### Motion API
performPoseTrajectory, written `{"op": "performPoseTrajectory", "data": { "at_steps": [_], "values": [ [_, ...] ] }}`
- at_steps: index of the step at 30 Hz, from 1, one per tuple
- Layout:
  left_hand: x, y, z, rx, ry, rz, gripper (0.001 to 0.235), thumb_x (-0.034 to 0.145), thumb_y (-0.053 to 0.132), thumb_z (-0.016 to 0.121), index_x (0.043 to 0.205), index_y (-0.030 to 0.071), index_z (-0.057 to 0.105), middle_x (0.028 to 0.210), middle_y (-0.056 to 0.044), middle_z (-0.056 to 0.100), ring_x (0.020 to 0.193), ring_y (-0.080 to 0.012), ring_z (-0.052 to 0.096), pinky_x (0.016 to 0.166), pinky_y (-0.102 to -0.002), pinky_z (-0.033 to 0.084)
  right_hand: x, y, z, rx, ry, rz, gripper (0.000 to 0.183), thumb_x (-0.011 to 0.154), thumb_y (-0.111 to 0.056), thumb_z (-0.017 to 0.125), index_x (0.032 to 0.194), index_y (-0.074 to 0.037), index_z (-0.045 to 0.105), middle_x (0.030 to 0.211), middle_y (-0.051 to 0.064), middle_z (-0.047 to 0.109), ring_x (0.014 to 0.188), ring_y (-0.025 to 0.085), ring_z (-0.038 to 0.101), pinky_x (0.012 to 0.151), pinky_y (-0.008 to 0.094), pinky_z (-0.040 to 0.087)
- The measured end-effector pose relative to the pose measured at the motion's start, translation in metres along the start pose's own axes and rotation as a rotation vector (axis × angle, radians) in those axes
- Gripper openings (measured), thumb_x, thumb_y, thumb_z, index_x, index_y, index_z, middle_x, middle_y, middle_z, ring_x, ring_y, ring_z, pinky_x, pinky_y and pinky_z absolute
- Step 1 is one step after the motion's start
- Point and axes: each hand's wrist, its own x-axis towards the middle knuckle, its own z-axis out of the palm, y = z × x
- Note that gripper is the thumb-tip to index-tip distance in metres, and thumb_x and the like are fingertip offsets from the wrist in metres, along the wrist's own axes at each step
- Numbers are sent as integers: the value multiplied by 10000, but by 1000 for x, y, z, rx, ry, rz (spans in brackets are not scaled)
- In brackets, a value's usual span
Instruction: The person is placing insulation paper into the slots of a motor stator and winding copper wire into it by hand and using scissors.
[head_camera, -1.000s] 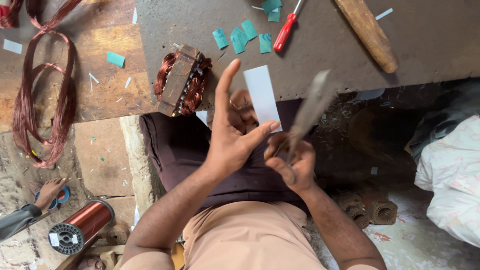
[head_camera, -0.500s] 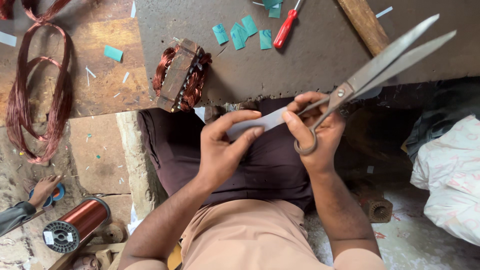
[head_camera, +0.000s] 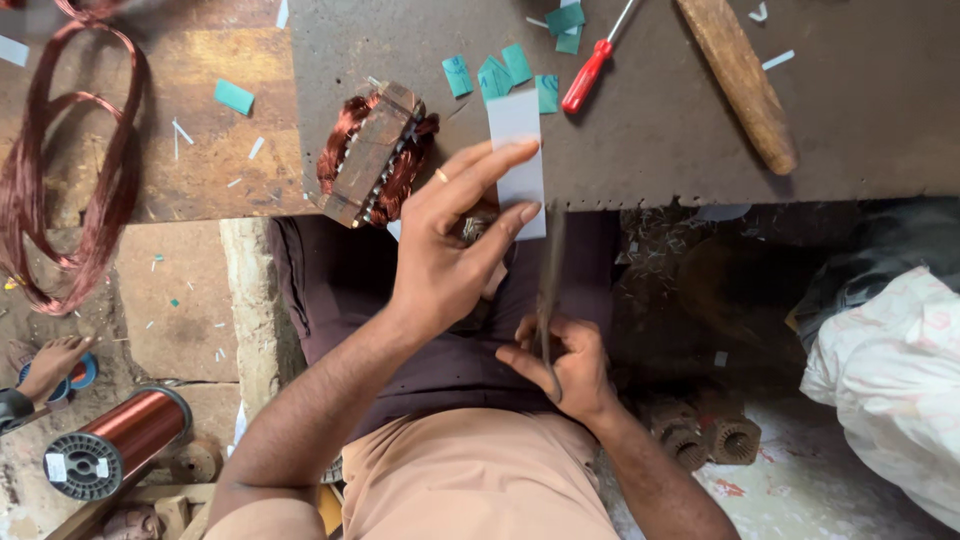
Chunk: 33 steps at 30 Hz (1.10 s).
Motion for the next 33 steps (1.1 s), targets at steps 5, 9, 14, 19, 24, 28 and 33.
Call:
{"op": "performPoseTrajectory", "data": {
  "at_steps": [5, 9, 14, 19, 24, 28, 33],
  "values": [
    [7, 2, -3, -12, -78, -6, 568, 963, -45, 773, 1475, 117, 587, 1473, -50, 600, 874, -36, 587, 787, -203, 567, -3, 5, -3, -29, -60, -97, 358, 778, -229, 890, 966, -20, 669, 699, -3, 636, 603, 60, 609, 567, 247, 501],
    [6, 4, -3, -12, -109, -13, 599, 967, -61, 762, 1503, 120, 565, 1488, -42, 572, 899, -28, 591, 784, -197, 578, 2, -1, -4, -66, -51, -125, 367, 778, -254, 901, 950, -23, 673, 693, 0, 632, 599, 68, 612, 567, 248, 501],
    [5, 6, -6, -23, -121, -40, 600, 968, -77, 742, 1505, 127, 566, 1484, -44, 572, 900, -26, 595, 782, -192, 589, 5, -5, -2, -106, -39, -181, 344, 779, -249, 907, 911, -31, 677, 715, 6, 634, 611, 73, 612, 569, 251, 495],
    [5, 6, -5, -65, -119, -57, 589, 975, -81, 734, 1501, 124, 567, 1482, -47, 564, 991, -35, 641, 825, -195, 619, 5, -6, -3, -128, -30, -140, 328, 771, -235, 902, 896, -35, 675, 673, -5, 620, 599, 75, 606, 567, 254, 491],
    [7, 6, -6, -51, -131, -72, 598, 971, -77, 738, 1505, 128, 564, 1485, -46, 562, 958, -33, 625, 847, -199, 637, 5, -7, -2, -147, -11, -156, 321, 770, -232, 903, 866, -36, 667, 660, -7, 607, 586, 67, 583, 556, 252, 475],
    [6, 5, -7, -43, -134, -64, 599, 976, -74, 739, 1508, 136, 560, 1497, -45, 559, 969, -28, 635, 835, -193, 634, 3, -1, 0, -189, 23, -68, 325, 758, -232, 930, 818, -38, 675, 600, 5, 568, 549, 74, 521, 530, 258, 444],
    [6, 6, -6, -59, -141, -77, 644, 954, -77, 754, 1524, 141, 550, 1503, -48, 554, 921, -17, 593, 820, -187, 616, 6, -6, 0, -153, 21, -132, 322, 755, -233, 923, 854, -41, 684, 640, -13, 592, 590, 56, 554, 553, 242, 468]
  ]
}}
